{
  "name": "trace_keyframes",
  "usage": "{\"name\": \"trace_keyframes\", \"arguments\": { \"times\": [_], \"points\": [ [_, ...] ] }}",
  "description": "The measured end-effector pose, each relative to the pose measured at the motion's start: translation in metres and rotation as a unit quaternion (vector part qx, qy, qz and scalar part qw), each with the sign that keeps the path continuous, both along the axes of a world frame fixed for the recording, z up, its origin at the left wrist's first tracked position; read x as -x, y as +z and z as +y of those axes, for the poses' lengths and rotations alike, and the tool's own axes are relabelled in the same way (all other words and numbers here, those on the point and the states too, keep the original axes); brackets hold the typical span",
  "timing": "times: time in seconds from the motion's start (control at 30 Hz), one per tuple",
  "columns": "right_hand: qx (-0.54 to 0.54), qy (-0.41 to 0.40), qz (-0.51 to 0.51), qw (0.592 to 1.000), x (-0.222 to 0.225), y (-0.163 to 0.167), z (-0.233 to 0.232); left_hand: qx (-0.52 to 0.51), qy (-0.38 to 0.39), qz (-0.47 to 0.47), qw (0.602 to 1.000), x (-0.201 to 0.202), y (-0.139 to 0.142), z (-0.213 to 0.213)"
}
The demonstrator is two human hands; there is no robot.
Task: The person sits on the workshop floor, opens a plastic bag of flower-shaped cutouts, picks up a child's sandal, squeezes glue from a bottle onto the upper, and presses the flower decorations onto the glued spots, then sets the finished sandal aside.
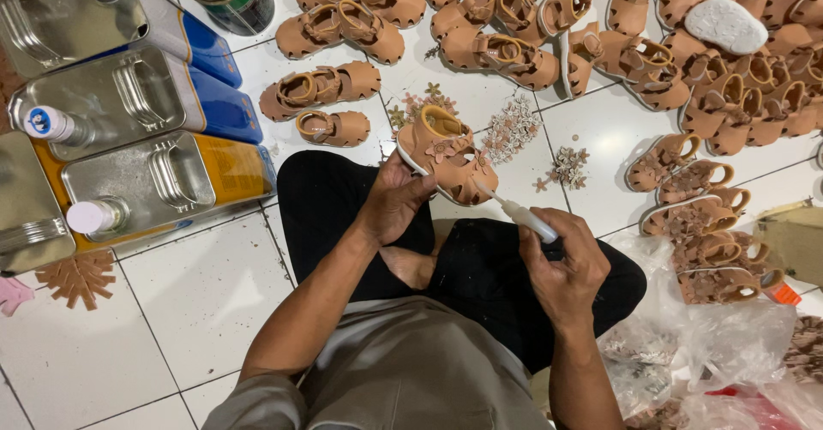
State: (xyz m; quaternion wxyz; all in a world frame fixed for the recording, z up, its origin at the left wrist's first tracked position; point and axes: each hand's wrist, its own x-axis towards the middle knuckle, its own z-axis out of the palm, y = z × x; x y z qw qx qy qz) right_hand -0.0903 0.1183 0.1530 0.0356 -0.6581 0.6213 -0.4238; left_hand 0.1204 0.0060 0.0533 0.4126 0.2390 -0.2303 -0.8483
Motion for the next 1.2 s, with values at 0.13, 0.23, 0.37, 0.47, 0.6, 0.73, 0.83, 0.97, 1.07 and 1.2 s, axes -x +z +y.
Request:
{"name": "trace_keyframes", "arguments": {
  "times": [0.13, 0.23, 0.37, 0.47, 0.6, 0.73, 0.83, 0.97, 1.07, 1.2],
  "points": [
    [-0.010, 0.011, -0.011, 1.000, 0.000, 0.000, 0.000, 0.006, -0.004, -0.001, 1.000, -0.001, -0.001, 0.000],
    [-0.006, 0.006, -0.004, 1.000, 0.000, 0.002, -0.001, 0.001, -0.002, 0.001, 1.000, 0.000, -0.002, 0.000],
    [-0.036, -0.008, -0.038, 0.999, -0.002, 0.003, -0.002, -0.007, 0.003, 0.003, 1.000, -0.001, -0.006, 0.000],
    [-0.051, -0.030, -0.045, 0.997, -0.001, 0.001, 0.002, -0.004, 0.007, 0.028, 1.000, -0.001, -0.011, 0.001],
    [-0.112, -0.038, -0.147, 0.982, 0.010, -0.016, 0.012, -0.007, 0.026, 0.022, 0.999, -0.004, -0.018, -0.001],
    [-0.102, -0.045, -0.403, 0.908, 0.040, -0.059, -0.004, -0.007, 0.058, 0.025, 0.998, -0.015, -0.018, -0.009],
    [-0.137, -0.072, -0.493, 0.856, 0.058, -0.099, -0.024, -0.004, 0.075, 0.037, 0.996, -0.024, -0.018, -0.016],
    [-0.207, -0.104, -0.515, 0.825, 0.064, -0.158, -0.069, 0.002, 0.081, 0.047, 0.996, -0.029, -0.022, -0.024],
    [-0.211, -0.084, -0.604, 0.764, 0.067, -0.187, -0.099, -0.010, 0.093, 0.029, 0.995, -0.028, -0.029, -0.028],
    [-0.227, -0.062, -0.609, 0.757, 0.064, -0.209, -0.137, -0.023, 0.105, 0.019, 0.994, -0.028, -0.039, -0.038]
  ]
}}
